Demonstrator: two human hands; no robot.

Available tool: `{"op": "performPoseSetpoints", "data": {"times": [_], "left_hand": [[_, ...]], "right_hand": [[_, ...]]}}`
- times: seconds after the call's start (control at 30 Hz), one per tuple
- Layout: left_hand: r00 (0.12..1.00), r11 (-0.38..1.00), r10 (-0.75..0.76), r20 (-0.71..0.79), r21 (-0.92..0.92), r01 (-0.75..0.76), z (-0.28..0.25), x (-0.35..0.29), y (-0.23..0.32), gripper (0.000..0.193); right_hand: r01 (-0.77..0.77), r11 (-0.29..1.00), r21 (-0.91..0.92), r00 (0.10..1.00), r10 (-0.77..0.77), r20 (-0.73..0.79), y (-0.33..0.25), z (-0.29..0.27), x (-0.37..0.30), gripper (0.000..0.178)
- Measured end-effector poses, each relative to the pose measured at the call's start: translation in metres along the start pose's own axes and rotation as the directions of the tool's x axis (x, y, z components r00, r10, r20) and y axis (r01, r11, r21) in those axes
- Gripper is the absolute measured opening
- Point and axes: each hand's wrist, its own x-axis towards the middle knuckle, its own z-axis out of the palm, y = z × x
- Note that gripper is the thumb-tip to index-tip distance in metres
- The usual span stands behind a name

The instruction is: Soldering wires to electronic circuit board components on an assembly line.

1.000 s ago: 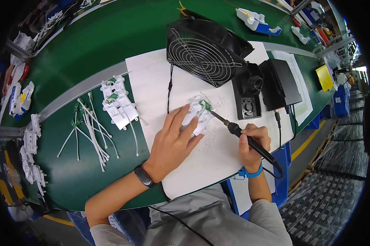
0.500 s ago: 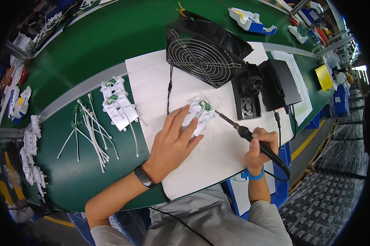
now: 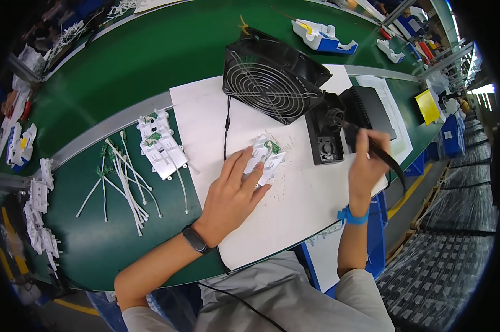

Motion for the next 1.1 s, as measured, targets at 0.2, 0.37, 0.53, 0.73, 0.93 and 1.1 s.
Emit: {"op": "performPoseSetpoints", "data": {"times": [0.2, 0.37, 0.53, 0.73, 0.93, 1.1], "left_hand": [[1.000, 1.000, -0.002, 0.006, -0.002, 0.002, 0.000, -0.004, -0.002, 0.035], [0.999, 0.996, 0.034, -0.008, 0.077, -0.033, 0.007, -0.010, -0.005, 0.038], [0.997, 0.964, 0.044, 0.066, 0.261, -0.059, 0.004, -0.011, 0.005, 0.040], [0.998, 0.929, -0.046, -0.032, 0.366, 0.054, -0.058, -0.012, 0.046, 0.040], [0.930, 0.815, -0.230, -0.287, 0.466, 0.345, -0.114, -0.023, 0.013, 0.042], [0.865, 0.692, -0.469, -0.179, 0.534, 0.486, -0.091, -0.045, 0.000, 0.056]], "right_hand": [[-0.123, 0.990, -0.073, 0.983, 0.132, 0.128, -0.002, 0.034, 0.007, 0.010], [-0.132, 0.991, 0.039, 0.981, 0.125, 0.146, 0.007, 0.028, 0.009, 0.013], [-0.215, 0.972, 0.093, 0.975, 0.208, 0.075, 0.002, 0.037, 0.007, 0.015], [-0.266, 0.960, 0.084, 0.964, 0.265, 0.019, -0.002, 0.027, -0.012, 0.049], [-0.389, 0.921, 0.015, 0.912, 0.383, 0.145, -0.035, 0.003, -0.079, 0.043], [-0.322, 0.947, 0.027, 0.915, 0.303, 0.265, -0.060, 0.013, -0.115, 0.039]]}}
